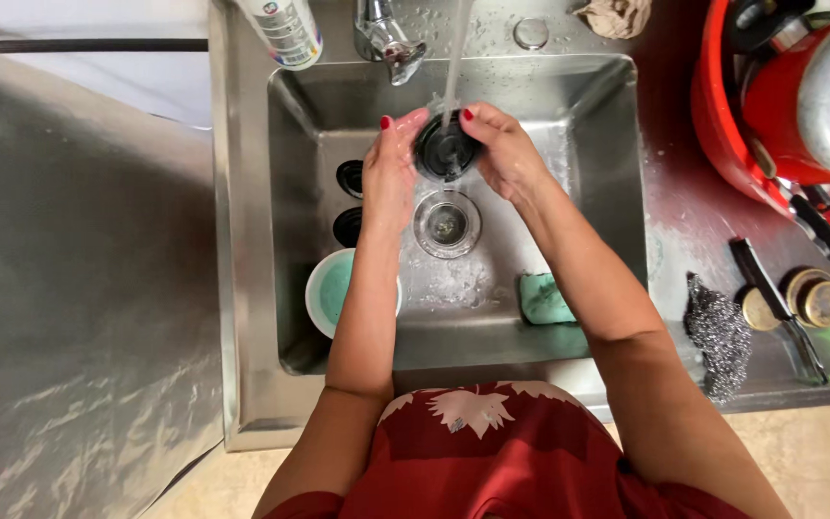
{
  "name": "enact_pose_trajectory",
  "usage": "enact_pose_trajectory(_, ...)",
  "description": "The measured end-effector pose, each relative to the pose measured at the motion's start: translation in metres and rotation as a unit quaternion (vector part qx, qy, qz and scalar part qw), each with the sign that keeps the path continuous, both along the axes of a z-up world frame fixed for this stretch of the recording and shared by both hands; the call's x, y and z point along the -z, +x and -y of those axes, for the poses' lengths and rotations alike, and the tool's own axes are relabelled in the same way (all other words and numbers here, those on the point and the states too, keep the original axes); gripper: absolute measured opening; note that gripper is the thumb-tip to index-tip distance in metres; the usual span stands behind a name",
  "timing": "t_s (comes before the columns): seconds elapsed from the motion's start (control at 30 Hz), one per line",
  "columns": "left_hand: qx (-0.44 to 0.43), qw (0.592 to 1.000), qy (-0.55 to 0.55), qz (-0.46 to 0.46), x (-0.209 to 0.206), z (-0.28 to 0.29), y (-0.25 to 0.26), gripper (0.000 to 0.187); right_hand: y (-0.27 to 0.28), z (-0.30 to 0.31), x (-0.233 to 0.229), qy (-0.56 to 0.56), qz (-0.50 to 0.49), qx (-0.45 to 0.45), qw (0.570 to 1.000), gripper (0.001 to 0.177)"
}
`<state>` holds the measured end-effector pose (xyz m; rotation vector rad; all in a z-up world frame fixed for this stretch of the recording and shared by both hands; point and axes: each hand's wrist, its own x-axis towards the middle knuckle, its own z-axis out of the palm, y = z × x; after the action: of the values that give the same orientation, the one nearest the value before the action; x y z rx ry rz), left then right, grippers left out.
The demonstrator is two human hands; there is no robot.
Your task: The person scrubs a black plastic lid with a steel wool pad and rinses it under running water in a kitchen sink. They repeat the scrubbing and rinsing process several times, handling the lid and pad with both hands.
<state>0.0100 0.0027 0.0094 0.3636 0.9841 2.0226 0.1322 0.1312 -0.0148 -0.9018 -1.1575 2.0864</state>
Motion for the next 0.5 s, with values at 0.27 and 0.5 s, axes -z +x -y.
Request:
enact_pose_trajectory(0.27, 0.123, 0.986, -0.102, -0.04, -0.013, 0.005, 0.009, 0.068, 0.062, 0.021, -0.007, -0.113, -0.108, 0.103, 0.982, 0.011)
enact_pose_trajectory(0.5, 0.151, 0.977, -0.135, -0.072, -0.025, 0.008, 0.014, 0.07, 0.084, 0.022, -0.001, -0.157, -0.165, 0.192, 0.955, 0.01)
